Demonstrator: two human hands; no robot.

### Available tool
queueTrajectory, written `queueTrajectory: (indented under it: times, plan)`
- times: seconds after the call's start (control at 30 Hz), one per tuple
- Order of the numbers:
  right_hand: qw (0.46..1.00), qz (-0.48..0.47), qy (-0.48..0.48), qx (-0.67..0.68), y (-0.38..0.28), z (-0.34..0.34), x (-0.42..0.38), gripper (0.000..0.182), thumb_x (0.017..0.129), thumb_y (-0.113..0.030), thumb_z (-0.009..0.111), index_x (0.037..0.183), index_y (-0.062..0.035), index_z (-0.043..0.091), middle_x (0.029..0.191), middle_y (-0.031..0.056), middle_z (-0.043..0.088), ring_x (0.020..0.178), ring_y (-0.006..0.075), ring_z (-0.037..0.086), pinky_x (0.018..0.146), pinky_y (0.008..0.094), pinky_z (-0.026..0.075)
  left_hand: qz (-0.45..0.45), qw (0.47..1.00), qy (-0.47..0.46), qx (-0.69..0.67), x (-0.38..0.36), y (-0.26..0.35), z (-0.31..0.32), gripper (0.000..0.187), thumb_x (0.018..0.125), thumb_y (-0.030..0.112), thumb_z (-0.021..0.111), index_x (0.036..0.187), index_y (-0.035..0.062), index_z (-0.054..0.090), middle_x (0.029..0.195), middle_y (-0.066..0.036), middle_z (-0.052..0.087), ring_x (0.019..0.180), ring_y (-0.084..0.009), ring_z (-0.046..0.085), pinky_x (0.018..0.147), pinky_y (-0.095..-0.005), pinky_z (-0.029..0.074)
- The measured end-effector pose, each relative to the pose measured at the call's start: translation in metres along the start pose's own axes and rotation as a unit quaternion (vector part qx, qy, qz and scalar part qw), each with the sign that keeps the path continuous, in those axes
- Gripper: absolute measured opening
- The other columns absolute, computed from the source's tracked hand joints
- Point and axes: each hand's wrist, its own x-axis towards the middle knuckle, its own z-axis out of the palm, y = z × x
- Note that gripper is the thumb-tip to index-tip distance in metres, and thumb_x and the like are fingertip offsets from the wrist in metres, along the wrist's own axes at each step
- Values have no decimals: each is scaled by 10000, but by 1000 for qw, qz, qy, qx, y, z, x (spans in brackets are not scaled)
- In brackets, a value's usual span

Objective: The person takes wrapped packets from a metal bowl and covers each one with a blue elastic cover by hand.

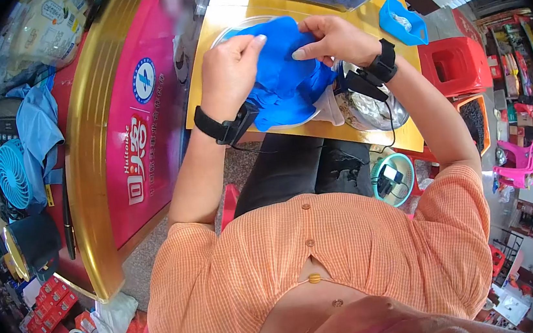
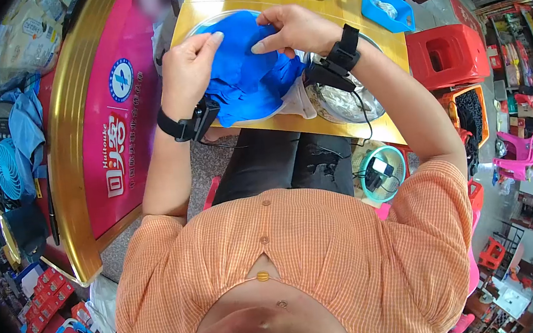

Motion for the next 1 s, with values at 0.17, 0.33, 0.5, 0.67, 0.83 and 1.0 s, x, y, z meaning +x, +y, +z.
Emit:
queueTrajectory:
  times: [0.17, 0.33, 0.5, 0.67, 0.83, 1.0]
  plan:
    - [973, -98, 114, -177, 10, 3, 0, 556, 838, -293, 742, 1325, -122, 533, 1058, 105, 622, 636, 89, 584, 540, 221, 486, -8, 997, 70, -33, 4, -15, -14, 273, 875, 218, 697, 880, -54, 669, 635, -80, 611, 562, -94, 526, 529, -287, 417]
    - [993, -34, 71, 87, -28, 25, -33, 710, 818, -545, 695, 1292, -38, 542, 942, 78, 651, 611, 94, 575, 477, 209, 450, -61, 961, 84, -258, -9, -4, -3, 205, 846, 159, 745, 864, -40, 698, 687, 25, 619, 611, -28, 503, 538, -200, 399]
    - [903, -48, -14, 426, -15, 57, -47, 336, 913, -277, 674, 1108, -13, 602, 654, 0, 574, 508, 50, 511, 422, 199, 402, -84, 931, 71, -348, -29, 23, 5, 170, 834, 156, 760, 829, -4, 701, 720, 11, 635, 624, -37, 523, 564, -180, 411]
    - [883, -88, 144, 437, -27, 76, -69, 194, 901, -178, 676, 1023, -41, 613, 725, -3, 599, 557, 70, 547, 441, 206, 430, -156, 875, -56, -455, -41, 35, 0, 181, 859, 178, 729, 857, -2, 705, 721, 4, 630, 629, -56, 532, 586, -202, 421]
    - [852, -252, 440, 133, -22, 93, -95, 271, 763, -119, 799, 917, -31, 594, 652, -8, 523, 567, 55, 457, 514, 220, 411, -88, 914, -19, -395, -57, 57, 13, 165, 855, 157, 728, 837, -6, 701, 722, 7, 630, 621, -53, 532, 577, -185, 409]
    - [859, -225, 422, 182, -13, 110, -116, 227, 766, -147, 801, 787, -22, 613, 648, -2, 571, 578, 52, 496, 529, 209, 426, -142, 880, -104, -441, -72, 74, 23, 177, 878, 177, 708, 800, 19, 692, 728, 9, 628, 631, -41, 520, 587, -179, 411]
